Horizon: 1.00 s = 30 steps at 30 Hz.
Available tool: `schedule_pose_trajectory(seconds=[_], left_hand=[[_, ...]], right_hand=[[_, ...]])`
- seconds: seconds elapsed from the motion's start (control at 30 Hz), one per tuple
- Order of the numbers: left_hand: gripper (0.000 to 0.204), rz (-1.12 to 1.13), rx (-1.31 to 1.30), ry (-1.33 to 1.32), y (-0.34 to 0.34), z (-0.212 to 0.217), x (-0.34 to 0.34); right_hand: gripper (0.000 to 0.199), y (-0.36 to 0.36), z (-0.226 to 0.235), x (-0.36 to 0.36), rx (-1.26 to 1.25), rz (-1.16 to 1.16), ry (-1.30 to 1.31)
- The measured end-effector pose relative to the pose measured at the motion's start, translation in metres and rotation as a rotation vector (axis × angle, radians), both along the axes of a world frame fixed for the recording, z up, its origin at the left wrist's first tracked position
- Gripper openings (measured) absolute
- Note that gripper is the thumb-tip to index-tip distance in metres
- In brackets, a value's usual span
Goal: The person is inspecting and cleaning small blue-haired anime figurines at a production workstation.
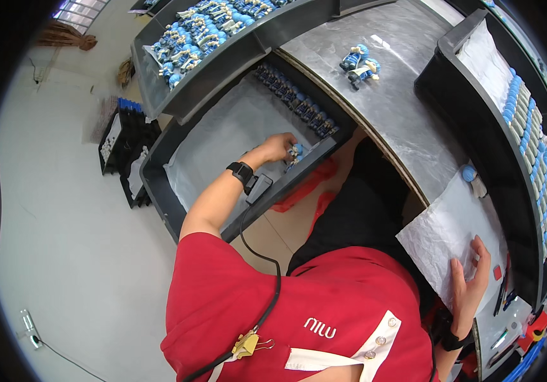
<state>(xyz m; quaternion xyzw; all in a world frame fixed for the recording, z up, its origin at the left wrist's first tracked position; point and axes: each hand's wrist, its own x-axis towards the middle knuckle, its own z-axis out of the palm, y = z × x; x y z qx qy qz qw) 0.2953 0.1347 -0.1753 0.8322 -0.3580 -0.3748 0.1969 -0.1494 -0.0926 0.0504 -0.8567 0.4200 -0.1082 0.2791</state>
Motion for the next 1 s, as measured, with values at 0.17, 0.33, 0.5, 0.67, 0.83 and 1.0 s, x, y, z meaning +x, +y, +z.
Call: schedule_pose_trajectory(seconds=[0.17,0.33,0.5,0.67,0.83,1.0], left_hand=[[0.06,-0.057,0.056,0.009,0.005,0.018,-0.004],[0.062,-0.071,0.017,0.076,0.009,0.021,-0.006],[0.067,-0.053,0.031,0.118,0.006,0.024,-0.011],[0.07,-0.112,0.031,-0.021,0.01,0.019,-0.012],[0.067,-0.117,0.08,-0.064,0.007,0.018,-0.013],[0.073,-0.102,0.04,-0.026,-0.003,0.016,-0.013]], right_hand=[[0.052,-0.002,0.0,0.001,-0.012,0.006,0.013],[0.052,-0.003,0.0,0.001,-0.014,0.007,0.042],[0.049,-0.002,0.0,0.002,-0.019,0.007,0.043],[0.046,0.001,0.004,0.006,-0.032,0.027,0.038],[0.045,0.0,0.005,0.004,-0.099,0.092,0.052],[0.047,0.0,0.01,-0.002,-0.131,0.109,0.035]])
